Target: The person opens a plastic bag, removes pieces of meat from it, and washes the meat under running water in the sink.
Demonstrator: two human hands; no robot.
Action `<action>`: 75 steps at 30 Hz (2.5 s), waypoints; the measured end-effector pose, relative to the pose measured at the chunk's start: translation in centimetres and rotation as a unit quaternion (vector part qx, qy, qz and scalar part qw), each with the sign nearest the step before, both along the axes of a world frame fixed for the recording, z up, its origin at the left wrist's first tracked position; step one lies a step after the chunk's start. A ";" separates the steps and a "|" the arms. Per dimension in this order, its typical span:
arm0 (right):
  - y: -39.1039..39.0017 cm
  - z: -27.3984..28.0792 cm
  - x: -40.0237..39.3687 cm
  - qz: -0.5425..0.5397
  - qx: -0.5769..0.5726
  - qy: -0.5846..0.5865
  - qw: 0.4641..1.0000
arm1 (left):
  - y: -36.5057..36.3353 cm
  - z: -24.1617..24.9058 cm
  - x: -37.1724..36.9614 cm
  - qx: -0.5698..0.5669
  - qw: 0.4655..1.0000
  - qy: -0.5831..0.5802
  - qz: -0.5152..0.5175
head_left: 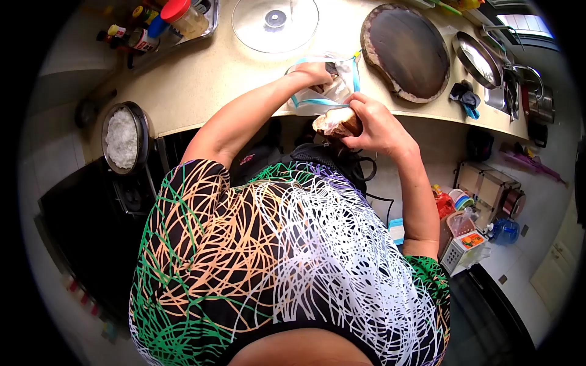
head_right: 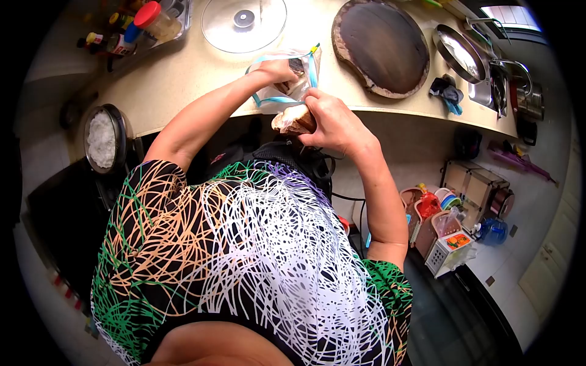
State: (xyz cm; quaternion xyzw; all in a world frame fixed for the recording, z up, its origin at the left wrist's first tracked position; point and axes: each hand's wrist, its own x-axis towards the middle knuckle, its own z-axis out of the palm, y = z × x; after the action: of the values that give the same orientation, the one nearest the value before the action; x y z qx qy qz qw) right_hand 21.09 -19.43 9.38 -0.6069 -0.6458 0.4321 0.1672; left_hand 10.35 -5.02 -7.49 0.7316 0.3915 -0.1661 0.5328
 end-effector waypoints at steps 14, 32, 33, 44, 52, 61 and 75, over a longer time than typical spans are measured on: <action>-1.2 2.6 4.3 0.044 -0.038 -0.147 0.987 | -1.9 8.8 5.4 0.057 0.981 -0.178 -0.058; -1.1 3.7 10.6 -0.006 0.030 -0.197 0.980 | -1.4 10.3 3.0 -0.517 0.831 -0.101 0.181; -0.9 3.6 10.5 -0.002 0.026 -0.194 0.981 | -1.4 10.6 2.7 -0.511 0.832 -0.094 0.193; -0.4 2.0 9.7 0.033 0.040 -0.139 0.989 | 0.4 9.9 0.4 -0.460 0.872 -0.103 0.131; 0.6 0.1 10.0 0.031 -0.073 -0.092 0.993 | -0.6 11.6 0.6 -0.327 0.909 -0.208 0.154; 1.5 -2.2 11.2 0.002 0.002 -0.002 1.000 | -0.5 5.5 -0.4 -0.364 0.899 -0.122 0.211; 0.3 -4.9 10.4 -0.190 -0.163 0.411 0.877 | -0.6 6.0 -2.0 -0.475 0.838 -0.041 0.266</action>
State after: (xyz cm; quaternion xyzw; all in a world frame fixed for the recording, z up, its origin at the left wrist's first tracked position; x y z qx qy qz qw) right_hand 31.47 -19.16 4.53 -0.5043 -0.3122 0.7017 0.3948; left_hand 8.31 -5.61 -1.46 0.2629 0.4217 -0.1538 0.8540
